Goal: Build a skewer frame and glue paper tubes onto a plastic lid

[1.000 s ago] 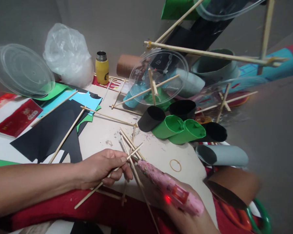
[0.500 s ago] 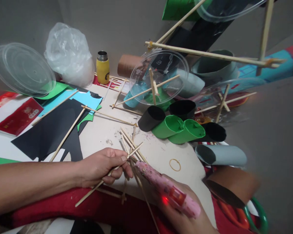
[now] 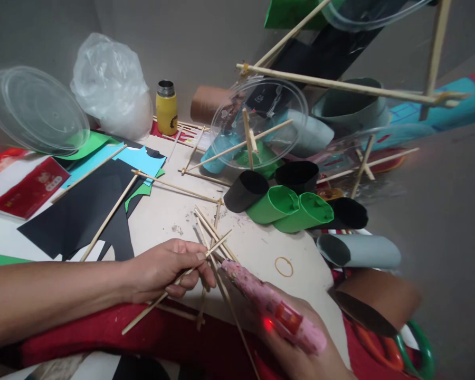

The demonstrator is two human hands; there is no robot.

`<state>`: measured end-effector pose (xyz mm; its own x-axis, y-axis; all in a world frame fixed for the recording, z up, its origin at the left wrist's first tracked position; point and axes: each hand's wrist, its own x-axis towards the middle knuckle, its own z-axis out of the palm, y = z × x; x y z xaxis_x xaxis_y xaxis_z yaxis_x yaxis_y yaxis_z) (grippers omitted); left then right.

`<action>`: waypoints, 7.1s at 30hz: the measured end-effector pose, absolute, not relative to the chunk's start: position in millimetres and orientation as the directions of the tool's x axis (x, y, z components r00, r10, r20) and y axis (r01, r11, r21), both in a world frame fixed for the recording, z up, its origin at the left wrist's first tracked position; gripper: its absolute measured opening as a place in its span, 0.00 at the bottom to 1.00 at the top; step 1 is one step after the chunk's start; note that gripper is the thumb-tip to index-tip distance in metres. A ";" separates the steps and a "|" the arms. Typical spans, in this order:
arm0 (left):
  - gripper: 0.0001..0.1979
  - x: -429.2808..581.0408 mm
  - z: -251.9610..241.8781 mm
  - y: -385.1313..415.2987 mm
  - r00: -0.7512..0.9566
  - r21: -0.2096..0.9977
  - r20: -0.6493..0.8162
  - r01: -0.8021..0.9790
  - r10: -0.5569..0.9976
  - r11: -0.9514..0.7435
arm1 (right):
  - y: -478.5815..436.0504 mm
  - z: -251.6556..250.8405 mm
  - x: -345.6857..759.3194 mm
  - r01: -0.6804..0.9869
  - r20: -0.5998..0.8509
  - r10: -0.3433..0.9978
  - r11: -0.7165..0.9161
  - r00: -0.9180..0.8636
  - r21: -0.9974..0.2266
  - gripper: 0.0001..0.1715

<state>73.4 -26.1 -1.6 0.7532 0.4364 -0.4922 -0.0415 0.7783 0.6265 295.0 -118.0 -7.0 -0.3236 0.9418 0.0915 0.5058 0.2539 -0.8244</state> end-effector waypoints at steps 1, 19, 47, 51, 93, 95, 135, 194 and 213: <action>0.13 73.2 -2.2 -26.2 0.752 0.625 -0.492 -0.046 0.439 0.780 | -118.3 -6.7 294.8 0.506 0.086 0.940 0.254 -0.331 -0.825 0.24; 0.09 72.8 -6.9 -26.4 0.761 0.629 -0.475 -0.059 0.442 0.776 | -120.0 -5.5 296.3 0.527 0.072 0.930 0.267 -0.361 -0.807 0.27; 0.09 73.4 -2.2 -26.4 0.757 0.624 -0.484 -0.054 0.440 0.779 | -120.8 -4.3 294.6 0.544 0.087 0.917 0.305 -0.390 -0.782 0.27; 0.10 73.5 -2.0 -26.2 0.752 0.613 -0.506 -0.031 0.423 0.789 | -121.2 -4.9 294.2 0.527 0.121 0.924 0.310 -0.363 -0.791 0.27; 0.05 66.3 2.5 -37.1 0.778 0.723 -0.354 -0.124 0.519 0.680 | -133.7 4.2 257.4 0.883 0.081 0.976 0.216 -0.200 -0.416 0.13; 0.07 65.5 4.2 -38.2 0.787 0.736 -0.339 -0.119 0.515 0.666 | -125.3 -1.2 251.0 0.852 0.035 0.982 0.177 -0.184 -0.493 0.09; 0.19 68.2 -3.8 -33.1 0.657 0.862 -0.347 -0.057 0.669 0.503 | -123.3 -6.3 253.8 0.091 -0.320 0.939 -0.311 -0.124 -0.946 0.26; 0.18 66.7 -2.9 -33.3 0.701 0.831 -0.314 -0.123 0.640 0.542 | -119.5 -5.3 257.6 0.050 -0.273 0.951 -0.268 -0.144 -0.962 0.27; 0.15 68.9 -0.2 -31.0 0.649 0.831 -0.302 -0.180 0.698 0.527 | -121.1 -1.8 261.6 0.087 -0.329 0.936 -0.320 -0.122 -0.943 0.30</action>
<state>68.9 -31.0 -0.2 0.6487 0.6984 -0.3022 -0.1803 0.5269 0.8306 261.6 -121.1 -1.8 -0.1220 0.9364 -0.3291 0.0866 -0.3203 -0.9434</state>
